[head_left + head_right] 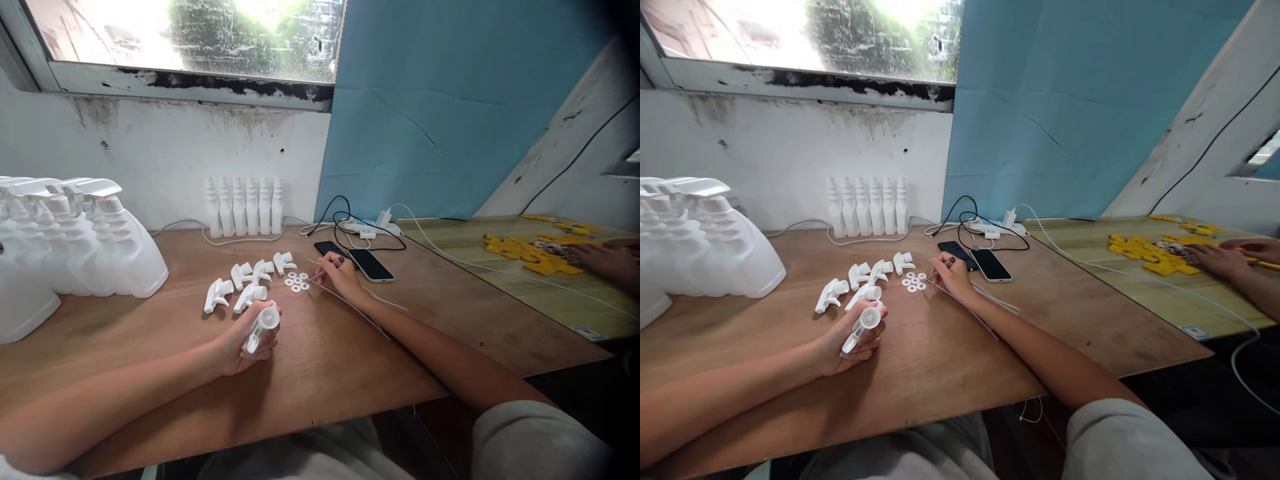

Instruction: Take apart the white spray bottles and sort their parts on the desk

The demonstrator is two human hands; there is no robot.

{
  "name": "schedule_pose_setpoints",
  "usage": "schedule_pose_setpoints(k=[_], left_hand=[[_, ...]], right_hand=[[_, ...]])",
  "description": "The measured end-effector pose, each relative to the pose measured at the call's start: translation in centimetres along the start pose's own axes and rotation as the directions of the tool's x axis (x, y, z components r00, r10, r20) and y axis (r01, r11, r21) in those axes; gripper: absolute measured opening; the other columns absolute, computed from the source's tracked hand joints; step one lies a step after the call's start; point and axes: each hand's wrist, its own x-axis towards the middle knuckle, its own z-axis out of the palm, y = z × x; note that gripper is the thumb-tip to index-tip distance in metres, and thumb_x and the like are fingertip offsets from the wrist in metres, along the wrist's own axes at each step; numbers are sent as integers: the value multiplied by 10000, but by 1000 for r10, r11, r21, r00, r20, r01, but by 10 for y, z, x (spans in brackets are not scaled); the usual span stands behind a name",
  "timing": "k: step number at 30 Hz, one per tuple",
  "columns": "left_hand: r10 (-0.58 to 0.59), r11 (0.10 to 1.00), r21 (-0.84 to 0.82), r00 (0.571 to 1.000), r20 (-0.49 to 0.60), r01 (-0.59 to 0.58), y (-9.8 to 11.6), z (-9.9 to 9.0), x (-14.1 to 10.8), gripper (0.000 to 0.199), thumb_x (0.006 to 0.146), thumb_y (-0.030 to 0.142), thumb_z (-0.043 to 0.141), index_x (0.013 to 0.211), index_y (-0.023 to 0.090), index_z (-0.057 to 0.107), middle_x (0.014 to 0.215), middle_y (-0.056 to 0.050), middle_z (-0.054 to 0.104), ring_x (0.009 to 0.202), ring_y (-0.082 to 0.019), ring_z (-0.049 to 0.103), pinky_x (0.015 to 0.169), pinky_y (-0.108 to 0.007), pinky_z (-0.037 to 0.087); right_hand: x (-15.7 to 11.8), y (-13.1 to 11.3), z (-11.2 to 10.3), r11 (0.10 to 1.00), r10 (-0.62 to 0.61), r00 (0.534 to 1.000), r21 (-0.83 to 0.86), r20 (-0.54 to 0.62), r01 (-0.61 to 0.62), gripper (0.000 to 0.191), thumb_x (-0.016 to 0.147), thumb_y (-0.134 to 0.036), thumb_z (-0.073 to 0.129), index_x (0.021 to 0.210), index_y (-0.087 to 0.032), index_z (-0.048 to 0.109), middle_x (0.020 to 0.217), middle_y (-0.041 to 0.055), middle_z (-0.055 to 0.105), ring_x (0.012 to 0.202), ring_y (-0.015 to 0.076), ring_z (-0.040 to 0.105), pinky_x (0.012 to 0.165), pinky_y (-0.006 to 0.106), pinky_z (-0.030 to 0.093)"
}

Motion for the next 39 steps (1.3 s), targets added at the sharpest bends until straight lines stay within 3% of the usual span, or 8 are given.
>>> schedule_pose_setpoints(k=[9, 21, 29, 39], left_hand=[[1, 1000, 10, 1000, 10, -1, -1, -1, 1, 235, 854, 392, 502, 746, 191, 446, 417, 69, 357, 325, -41, 167, 276, -119, 96], [-3, 1000, 5, 1000, 13, 3, -1, -2, 1, 242, 836, 406, 522, 755, 191, 447, 412, 70, 370, 314, -39, 175, 274, -120, 93], [-1, 1000, -4, 1000, 31, 1, -2, -4, 2, 226, 853, 399, 502, 763, 198, 452, 419, 59, 384, 323, -46, 169, 269, -125, 71], [0, 1000, 1, 999, 34, 0, -1, -2, 1, 250, 839, 418, 525, 773, 185, 463, 422, 69, 380, 309, -37, 167, 267, -128, 64]], right_hand=[[4, 6, -5, 997, -51, 997, -64, -63, 47, 323, 824, -442, 523, 651, -170, 504, 628, 11, 606, 475, 111, 566, 526, 233, 461], [8, 8, -14, 962, -135, 978, -256, -159, 91, 275, 838, -350, 519, 619, -183, 524, 496, -14, 558, 492, 125, 540, 581, 241, 409], [6, 13, -6, 971, -133, 990, -206, -49, 121, 308, 859, -435, 499, 701, -176, 548, 666, 11, 628, 591, 137, 627, 628, 241, 446], [6, 12, 1, 982, -99, 995, -161, 9, 99, 322, 824, -478, 536, 713, -177, 568, 673, 22, 647, 672, 160, 645, 665, 249, 460]])
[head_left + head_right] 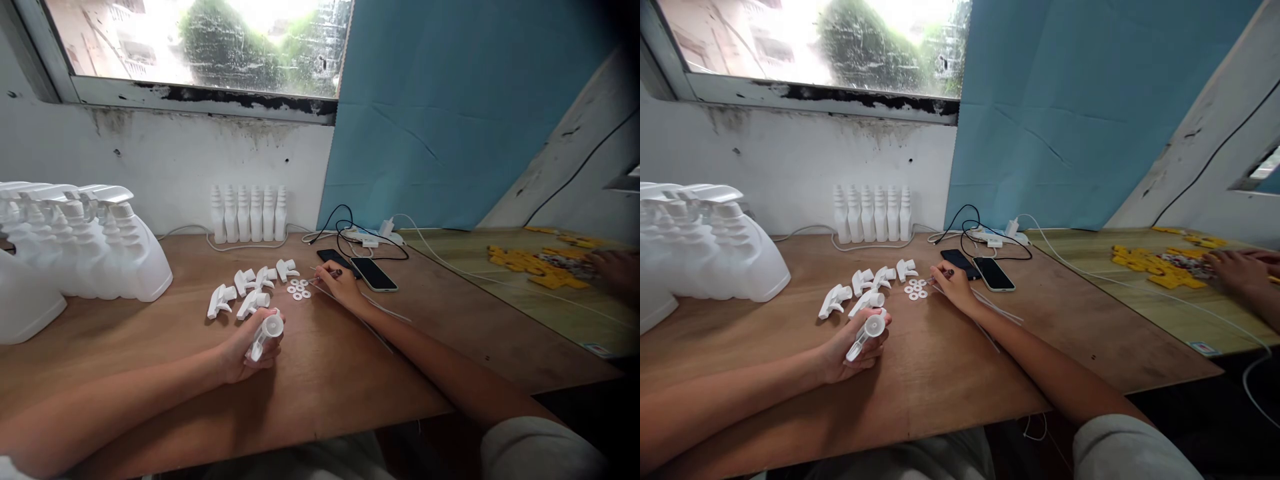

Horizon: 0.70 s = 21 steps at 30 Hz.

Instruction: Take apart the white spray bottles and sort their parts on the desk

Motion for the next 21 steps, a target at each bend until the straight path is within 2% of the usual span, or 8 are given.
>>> schedule_pose_setpoints(k=[7, 10, 12, 15, 17, 18, 19, 21], left_hand=[[-18, 1000, 2, 999, -30, 18, -3, -1, 0, 229, 847, 402, 510, 767, 193, 462, 436, 57, 395, 314, -37, 173, 285, -130, 62], [31, 999, 14, 998, -51, -31, 1, 2, -1, 258, 863, 424, 498, 775, 181, 486, 456, 46, 408, 329, -35, 220, 305, -128, 83], [110, 994, 36, 991, -77, -108, 14, 3, -1, 319, 887, 450, 447, 768, 159, 502, 505, 18, 451, 370, -45, 315, 325, -123, 138], [277, 959, 90, 956, -98, -269, 49, -1, -1, 317, 896, 405, 394, 825, 127, 530, 656, -37, 547, 495, -94, 480, 398, -156, 329], [421, 896, 208, 900, -114, -392, 78, -10, -1, 228, 849, 320, 458, 932, 120, 531, 754, -52, 573, 557, -118, 535, 499, -212, 444], [492, 845, 316, 857, -150, -430, 91, -16, -1, 235, 823, 298, 489, 984, 130, 525, 787, -48, 575, 573, -121, 549, 534, -230, 470], [564, 780, 449, 800, -205, -435, 103, -24, 0, 258, 808, 290, 507, 1019, 143, 518, 807, -40, 572, 584, -119, 559, 556, -237, 482], [669, 656, 682, 666, -330, -322, 121, -44, 2, 296, 800, 314, 515, 1055, 164, 501, 829, -32, 575, 578, -111, 569, 558, -237, 487]], right_hand=[[0, -1, -1, 1000, 8, 1000, 30, 14, -8, 341, 834, -492, 528, 715, -174, 561, 688, 29, 646, 661, 163, 646, 688, 265, 470], [-1, -6, -4, 1000, 2, 1000, 29, 0, -2, 351, 834, -504, 525, 717, -174, 558, 703, 29, 644, 671, 164, 651, 685, 263, 469], [-1, -9, -7, 1000, -4, 1000, 25, -13, 4, 351, 836, -506, 523, 726, -175, 559, 708, 28, 643, 671, 163, 651, 682, 262, 467], [-1, -11, -12, 1000, -14, 999, 14, -44, 15, 356, 834, -514, 522, 725, -177, 559, 725, 30, 646, 666, 158, 645, 675, 260, 465], [0, -11, -14, 1000, -21, 998, 5, -64, 21, 365, 833, -520, 520, 713, -177, 556, 728, 31, 645, 657, 154, 639, 668, 260, 465], [0, -10, -15, 1000, -23, 997, 1, -69, 23, 368, 833, -521, 518, 710, -176, 555, 726, 31, 643, 653, 153, 637, 665, 259, 465], [0, -10, -15, 1000, -23, 997, -5, -70, 23, 371, 835, -521, 515, 709, -174, 554, 721, 29, 641, 649, 151, 636, 662, 258, 465], [1, -8, -14, 1000, -22, 998, -19, -64, 21, 377, 840, -519, 508, 713, -167, 556, 713, 28, 637, 645, 149, 637, 654, 252, 463]])
